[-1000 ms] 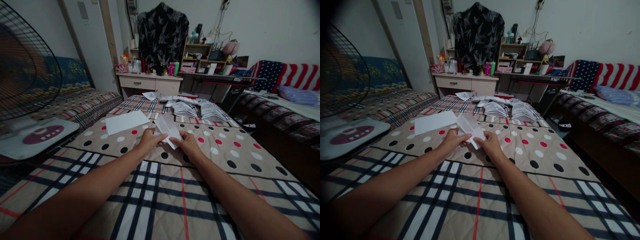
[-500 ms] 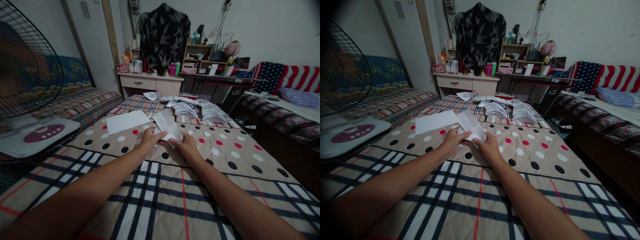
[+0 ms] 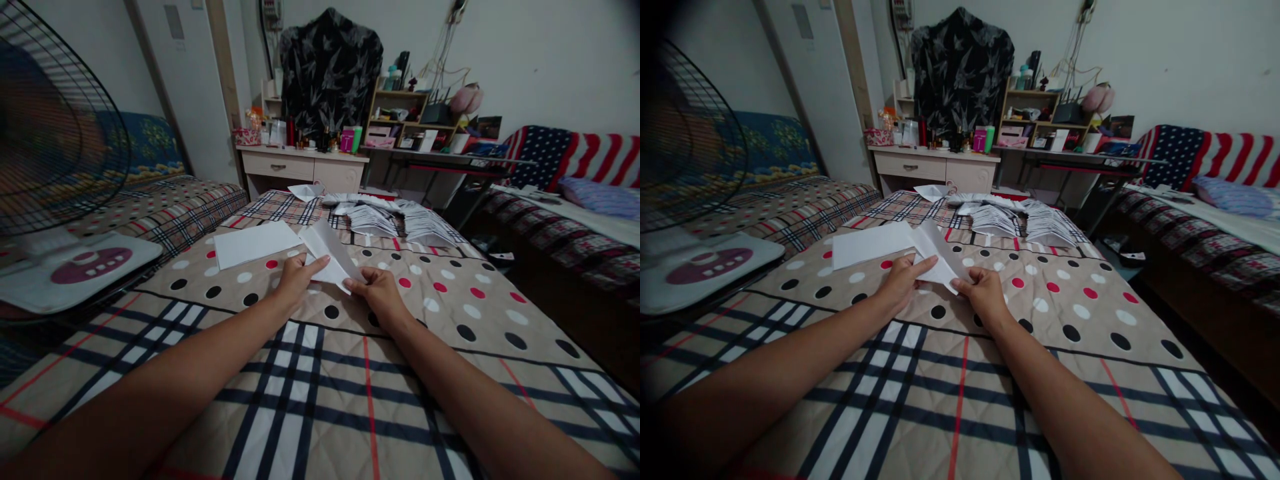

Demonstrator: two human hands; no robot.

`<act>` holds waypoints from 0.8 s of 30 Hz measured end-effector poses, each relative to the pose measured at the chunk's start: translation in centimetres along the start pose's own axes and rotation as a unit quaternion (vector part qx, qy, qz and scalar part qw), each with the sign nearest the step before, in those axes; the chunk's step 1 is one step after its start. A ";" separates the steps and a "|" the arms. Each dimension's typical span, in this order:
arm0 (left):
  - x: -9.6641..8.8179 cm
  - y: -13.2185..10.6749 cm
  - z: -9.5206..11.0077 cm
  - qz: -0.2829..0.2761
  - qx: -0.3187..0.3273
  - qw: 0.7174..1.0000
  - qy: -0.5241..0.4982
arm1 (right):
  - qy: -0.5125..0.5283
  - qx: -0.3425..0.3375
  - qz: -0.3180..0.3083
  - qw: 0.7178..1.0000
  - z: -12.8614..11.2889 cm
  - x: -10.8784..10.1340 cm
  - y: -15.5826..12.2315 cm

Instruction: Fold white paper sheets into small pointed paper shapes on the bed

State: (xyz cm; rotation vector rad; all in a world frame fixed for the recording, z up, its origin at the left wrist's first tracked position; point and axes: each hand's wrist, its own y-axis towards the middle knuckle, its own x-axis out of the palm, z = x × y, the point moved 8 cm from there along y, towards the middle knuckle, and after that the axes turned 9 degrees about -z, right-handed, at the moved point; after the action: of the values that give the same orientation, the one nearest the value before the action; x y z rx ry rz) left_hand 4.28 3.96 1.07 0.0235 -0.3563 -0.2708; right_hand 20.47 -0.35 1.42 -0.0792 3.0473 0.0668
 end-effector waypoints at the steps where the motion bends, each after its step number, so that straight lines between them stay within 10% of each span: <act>1: -0.1 0.1 0.0 0.000 -0.002 1.000 -0.004 | -0.004 0.000 -0.003 1.000 0.0 0.0 0.0; 12: -2.7 1.6 1.0 0.023 0.022 0.999 0.029 | -0.039 -0.014 0.002 0.999 -0.1 -1.6 1.1; 18: -3.0 3.1 1.4 -0.055 -0.025 0.989 0.134 | -0.048 -0.038 -0.004 0.998 -1.6 -4.0 3.6; 24: -0.9 5.2 4.9 -0.160 0.108 0.887 0.420 | -0.243 -0.197 0.067 0.947 -4.6 -6.5 3.3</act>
State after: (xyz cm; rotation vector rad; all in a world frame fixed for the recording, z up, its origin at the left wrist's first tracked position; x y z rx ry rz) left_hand 3.10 9.36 5.74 0.4121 0.4953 -0.5170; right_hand 26.30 3.07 6.75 0.1037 2.4994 0.6076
